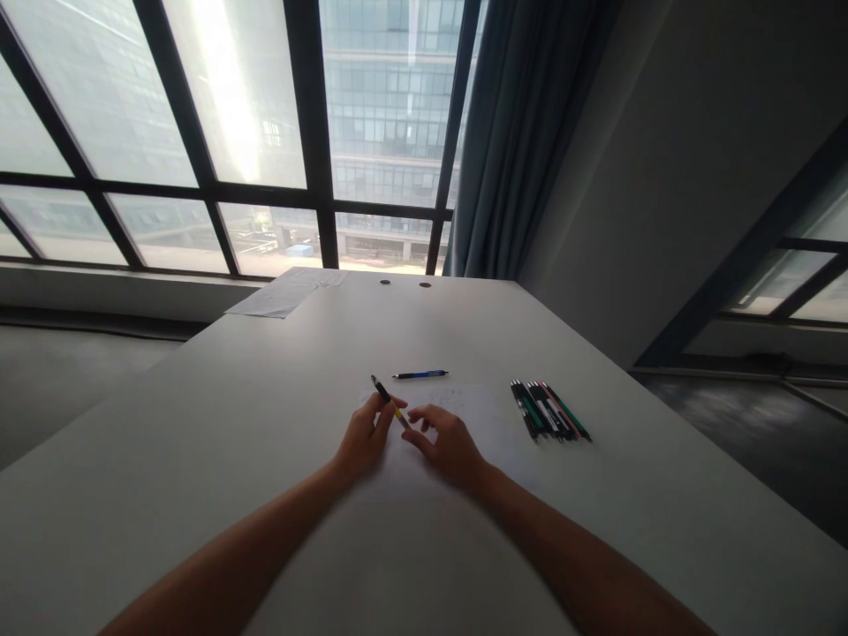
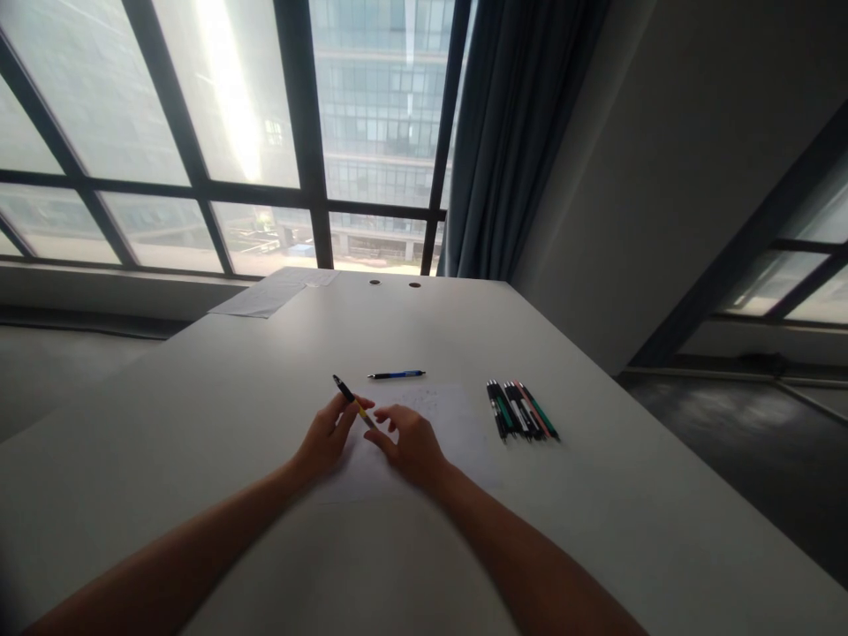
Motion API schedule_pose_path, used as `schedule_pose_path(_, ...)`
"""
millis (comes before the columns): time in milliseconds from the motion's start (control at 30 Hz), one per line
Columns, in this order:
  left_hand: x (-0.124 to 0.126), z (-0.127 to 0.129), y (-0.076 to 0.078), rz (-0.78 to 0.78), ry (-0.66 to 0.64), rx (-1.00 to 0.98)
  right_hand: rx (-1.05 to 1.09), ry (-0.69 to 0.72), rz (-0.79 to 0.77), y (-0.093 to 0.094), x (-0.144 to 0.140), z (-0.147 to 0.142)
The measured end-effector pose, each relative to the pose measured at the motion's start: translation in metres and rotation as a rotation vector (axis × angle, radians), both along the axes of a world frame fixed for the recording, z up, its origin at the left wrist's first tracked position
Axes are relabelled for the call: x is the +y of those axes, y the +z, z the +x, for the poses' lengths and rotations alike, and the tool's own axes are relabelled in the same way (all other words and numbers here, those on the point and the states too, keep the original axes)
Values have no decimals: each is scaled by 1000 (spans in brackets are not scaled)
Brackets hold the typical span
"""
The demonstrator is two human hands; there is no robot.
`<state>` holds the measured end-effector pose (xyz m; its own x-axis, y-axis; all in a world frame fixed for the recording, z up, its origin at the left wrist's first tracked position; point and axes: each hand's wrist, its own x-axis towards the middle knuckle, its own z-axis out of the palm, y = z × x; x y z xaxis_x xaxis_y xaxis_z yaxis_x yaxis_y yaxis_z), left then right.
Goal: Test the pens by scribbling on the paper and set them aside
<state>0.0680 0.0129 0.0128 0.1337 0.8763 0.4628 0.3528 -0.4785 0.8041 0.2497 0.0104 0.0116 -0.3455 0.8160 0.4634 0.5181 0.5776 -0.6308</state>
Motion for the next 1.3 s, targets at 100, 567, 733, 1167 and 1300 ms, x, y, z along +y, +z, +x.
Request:
schedule_pose_path(100, -1, -4, 2, 33, 61, -26, 61, -111, 98, 3, 7, 8)
schedule_pose_path(567, -1, -12, -2, 315, -22, 576, 115, -8, 20, 8, 13, 23)
schedule_pose_path(733, -1, -11, -5, 202, 6, 534, 204, -105, 23, 7, 19, 30)
schedule_pose_path(1167, -2, -12, 0, 494, -68, 385, 80, -150, 50, -3, 26, 37)
schedule_pose_path(1300, -6, -8, 2, 600, -151, 413, 29, -133, 80, -7, 27, 36)
